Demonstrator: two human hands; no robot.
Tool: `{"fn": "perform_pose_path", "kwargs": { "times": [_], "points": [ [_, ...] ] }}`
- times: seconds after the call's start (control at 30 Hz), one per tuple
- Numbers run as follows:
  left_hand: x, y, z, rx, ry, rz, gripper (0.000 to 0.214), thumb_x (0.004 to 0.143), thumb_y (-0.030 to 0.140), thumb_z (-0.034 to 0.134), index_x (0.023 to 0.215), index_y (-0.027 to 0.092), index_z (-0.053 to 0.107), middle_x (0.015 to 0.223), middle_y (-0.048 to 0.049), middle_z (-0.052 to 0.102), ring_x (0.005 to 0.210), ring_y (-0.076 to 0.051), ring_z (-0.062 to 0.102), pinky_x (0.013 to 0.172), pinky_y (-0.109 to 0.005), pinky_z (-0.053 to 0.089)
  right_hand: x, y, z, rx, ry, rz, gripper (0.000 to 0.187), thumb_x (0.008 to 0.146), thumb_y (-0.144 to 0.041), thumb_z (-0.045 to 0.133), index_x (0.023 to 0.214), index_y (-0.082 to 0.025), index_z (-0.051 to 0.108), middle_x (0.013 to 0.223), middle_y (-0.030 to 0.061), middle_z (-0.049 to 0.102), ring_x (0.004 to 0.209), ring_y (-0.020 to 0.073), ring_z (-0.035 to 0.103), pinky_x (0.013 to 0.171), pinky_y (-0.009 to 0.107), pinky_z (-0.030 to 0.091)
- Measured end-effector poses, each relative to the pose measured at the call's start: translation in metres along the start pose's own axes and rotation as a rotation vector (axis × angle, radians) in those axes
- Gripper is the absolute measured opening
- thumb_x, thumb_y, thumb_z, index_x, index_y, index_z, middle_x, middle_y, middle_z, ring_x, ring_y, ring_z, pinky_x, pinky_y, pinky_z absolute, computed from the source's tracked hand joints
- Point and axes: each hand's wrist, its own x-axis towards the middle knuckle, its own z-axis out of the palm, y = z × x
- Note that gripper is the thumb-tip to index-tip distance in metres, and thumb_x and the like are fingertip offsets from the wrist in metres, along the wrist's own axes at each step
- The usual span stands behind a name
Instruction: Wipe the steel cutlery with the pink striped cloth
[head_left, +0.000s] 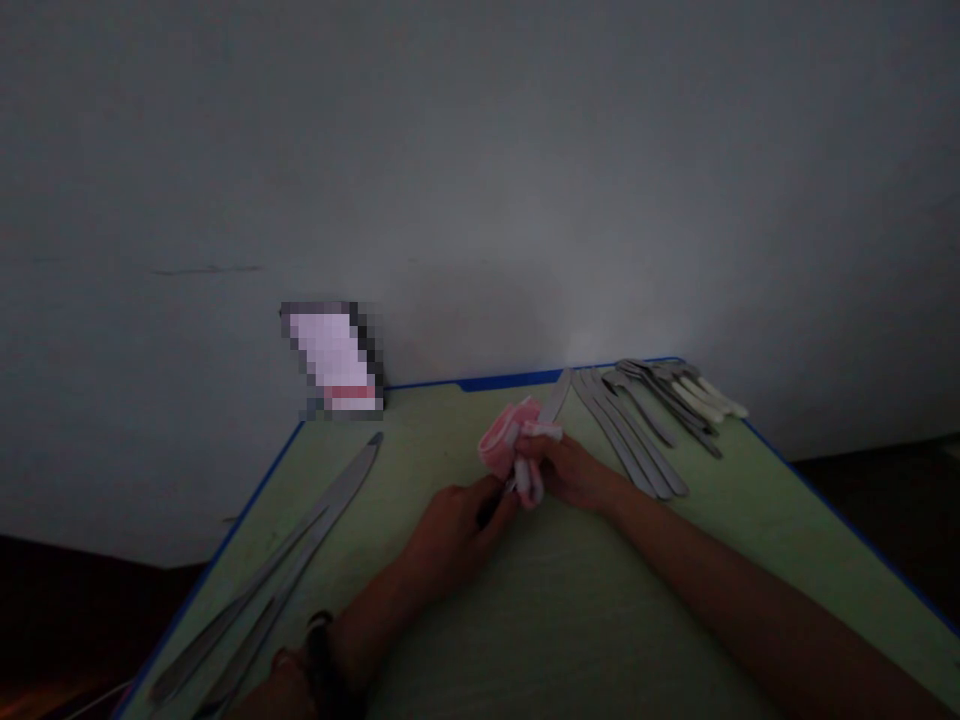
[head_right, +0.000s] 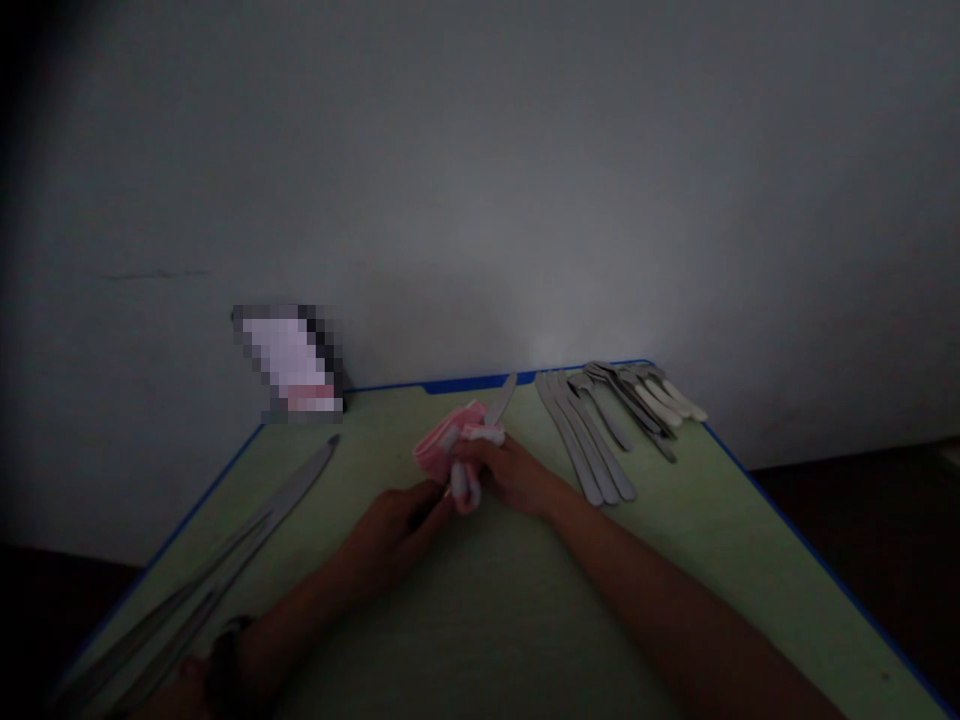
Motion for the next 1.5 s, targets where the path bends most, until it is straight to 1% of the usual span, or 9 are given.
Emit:
{"fn": "perform_pose_path", "kwargs": {
  "times": [0.1, 0.4, 0.5, 0.63, 0.8, 1.1, 1.23, 1.33, 1.5],
  "points": [
    [-0.0002, -0.0011, 0.0007, -0.007, 0.016, 0.0, 0.033, 0.093, 0.04, 0.036, 0.091, 0.016, 0.059, 0.066, 0.001, 0.059, 0.053, -0.011, 0.051, 0.052, -0.022, 0.033, -0.0003, -0.0007, 0.0009, 0.015, 0.042, -0.005, 0.016, 0.072, -0.029, 0.057, 0.066, -0.015, 0.056, 0.05, -0.0005, 0.061, 0.042, 0.0119, 0.056, 0.042, 0.022, 0.042],
    [-0.0013, 0.0, -0.0004, -0.034, 0.003, 0.004, 0.032, 0.093, 0.04, 0.035, 0.096, 0.017, 0.057, 0.077, -0.0014, 0.064, 0.064, -0.014, 0.058, 0.059, -0.024, 0.039, -0.0006, -0.0021, 0.0029, -0.013, 0.0, -0.008, 0.022, 0.073, -0.031, 0.055, 0.06, -0.014, 0.056, 0.046, 0.0014, 0.061, 0.04, 0.0123, 0.056, 0.041, 0.022, 0.043],
    [-0.0011, 0.0014, -0.0011, -0.004, -0.013, -0.006, 0.033, 0.093, 0.041, 0.034, 0.096, 0.016, 0.057, 0.074, -0.0018, 0.063, 0.061, -0.014, 0.057, 0.057, -0.024, 0.039, -0.0007, -0.0023, 0.0026, -0.02, 0.009, -0.004, 0.024, 0.074, -0.033, 0.055, 0.06, -0.014, 0.056, 0.047, 0.0011, 0.061, 0.04, 0.0124, 0.056, 0.04, 0.021, 0.042],
    [-0.001, 0.0038, -0.0046, 0.015, -0.061, 0.006, 0.035, 0.094, 0.04, 0.031, 0.099, 0.018, 0.056, 0.078, -0.0028, 0.065, 0.064, -0.015, 0.058, 0.059, -0.023, 0.04, 0.0001, -0.0015, 0.0021, 0.011, 0.057, -0.008, 0.017, 0.074, -0.029, 0.057, 0.065, -0.015, 0.056, 0.05, -0.0005, 0.061, 0.04, 0.0114, 0.055, 0.04, 0.021, 0.041],
    [-0.0005, 0.0061, -0.0086, 0.02, -0.095, 0.002, 0.036, 0.095, 0.038, 0.028, 0.092, 0.018, 0.058, 0.078, -0.0022, 0.065, 0.066, -0.014, 0.059, 0.06, -0.022, 0.04, 0.001, -0.001, 0.0022, 0.029, 0.101, -0.011, 0.014, 0.072, -0.028, 0.06, 0.066, -0.015, 0.056, 0.052, -0.0009, 0.061, 0.043, 0.0109, 0.055, 0.043, 0.021, 0.042],
    [0.0001, 0.0036, -0.007, 0.014, -0.103, 0.014, 0.036, 0.094, 0.038, 0.029, 0.09, 0.018, 0.059, 0.071, -0.0004, 0.063, 0.059, -0.012, 0.056, 0.057, -0.021, 0.039, 0.0008, -0.0001, 0.0009, -0.009, 0.021, -0.01, 0.021, 0.076, -0.032, 0.057, 0.064, -0.015, 0.057, 0.051, 0.0003, 0.061, 0.042, 0.0112, 0.054, 0.043, 0.022, 0.041],
    [0.0008, 0.0029, -0.0071, 0.046, -0.11, 0.025, 0.036, 0.091, 0.036, 0.033, 0.074, 0.016, 0.057, 0.057, 0.0024, 0.053, 0.05, -0.01, 0.049, 0.049, -0.019, 0.034, -0.0006, -0.0019, 0.0041, 0.034, 0.096, -0.009, 0.015, 0.072, -0.029, 0.061, 0.067, -0.015, 0.056, 0.053, -0.0018, 0.061, 0.043, 0.0114, 0.055, 0.042, 0.022, 0.042],
    [0.0007, 0.0021, -0.0064, 0.043, -0.09, 0.04, 0.035, 0.09, 0.035, 0.036, 0.067, 0.016, 0.055, 0.053, 0.0035, 0.048, 0.047, -0.009, 0.045, 0.047, -0.019, 0.031, -0.0006, -0.0029, 0.0056, 0.026, 0.11, -0.006, 0.016, 0.071, -0.029, 0.061, 0.067, -0.015, 0.056, 0.051, -0.0019, 0.06, 0.042, 0.0114, 0.055, 0.042, 0.022, 0.042],
    [-0.0004, 0.003, -0.0054, -0.023, -0.062, 0.021, 0.037, 0.091, 0.04, 0.035, 0.073, 0.016, 0.057, 0.057, 0.0029, 0.052, 0.05, -0.01, 0.047, 0.048, -0.02, 0.033, 0.0, -0.004, 0.0056, 0.026, 0.095, -0.004, 0.016, 0.073, -0.029, 0.059, 0.065, -0.015, 0.055, 0.05, -0.0009, 0.061, 0.041, 0.0114, 0.055, 0.041, 0.021, 0.041]
  ]
}}
